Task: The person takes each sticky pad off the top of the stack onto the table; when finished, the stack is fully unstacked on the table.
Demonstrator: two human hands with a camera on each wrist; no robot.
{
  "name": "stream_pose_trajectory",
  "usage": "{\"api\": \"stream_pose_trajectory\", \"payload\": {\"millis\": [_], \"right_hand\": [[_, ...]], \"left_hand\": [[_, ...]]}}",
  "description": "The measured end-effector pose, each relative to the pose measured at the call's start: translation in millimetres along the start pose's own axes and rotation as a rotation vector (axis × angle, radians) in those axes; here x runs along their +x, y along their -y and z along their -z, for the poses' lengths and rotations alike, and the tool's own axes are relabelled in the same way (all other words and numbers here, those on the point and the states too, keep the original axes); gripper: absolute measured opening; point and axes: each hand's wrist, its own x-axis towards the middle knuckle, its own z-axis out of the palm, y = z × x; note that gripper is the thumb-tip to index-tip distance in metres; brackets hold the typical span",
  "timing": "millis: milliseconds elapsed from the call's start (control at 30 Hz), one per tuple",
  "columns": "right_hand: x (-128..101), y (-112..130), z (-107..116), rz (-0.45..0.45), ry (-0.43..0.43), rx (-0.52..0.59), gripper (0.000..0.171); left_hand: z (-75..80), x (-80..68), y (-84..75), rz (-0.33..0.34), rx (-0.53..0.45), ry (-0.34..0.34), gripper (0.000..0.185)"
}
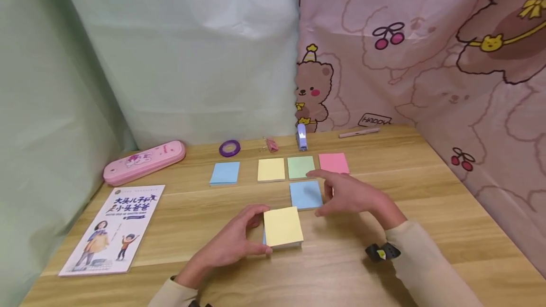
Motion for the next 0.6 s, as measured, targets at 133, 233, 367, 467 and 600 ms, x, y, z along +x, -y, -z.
{"api": "stream_pose_trajectory", "payload": {"millis": [133, 233, 367, 467, 600], "right_hand": [[-7, 7, -14, 0.094, 0.072, 0.093, 0.095], [-9, 13, -30, 0.096, 0.135, 0.127, 0.101], [-8, 18, -50, 0.061, 0.171, 0.120, 0.105], [-6, 20, -59, 0.061, 0.168, 0.115, 0.105], [-3, 19, -67, 0.076, 0.139, 0.100, 0.101]], "left_hand": [[0.0, -0.8, -0.7, -0.007, 0.002, 0.000, 0.082], [0.5, -1.3, -1.3, -0.014, 0.011, -0.003, 0.084], [0.2, -1.1, -1.0, -0.019, 0.018, -0.008, 0.084], [0.1, -0.5, -0.3, -0.018, 0.016, -0.007, 0.084], [0.8, -0.2, -0.4, -0.019, 0.019, -0.001, 0.084]]}}
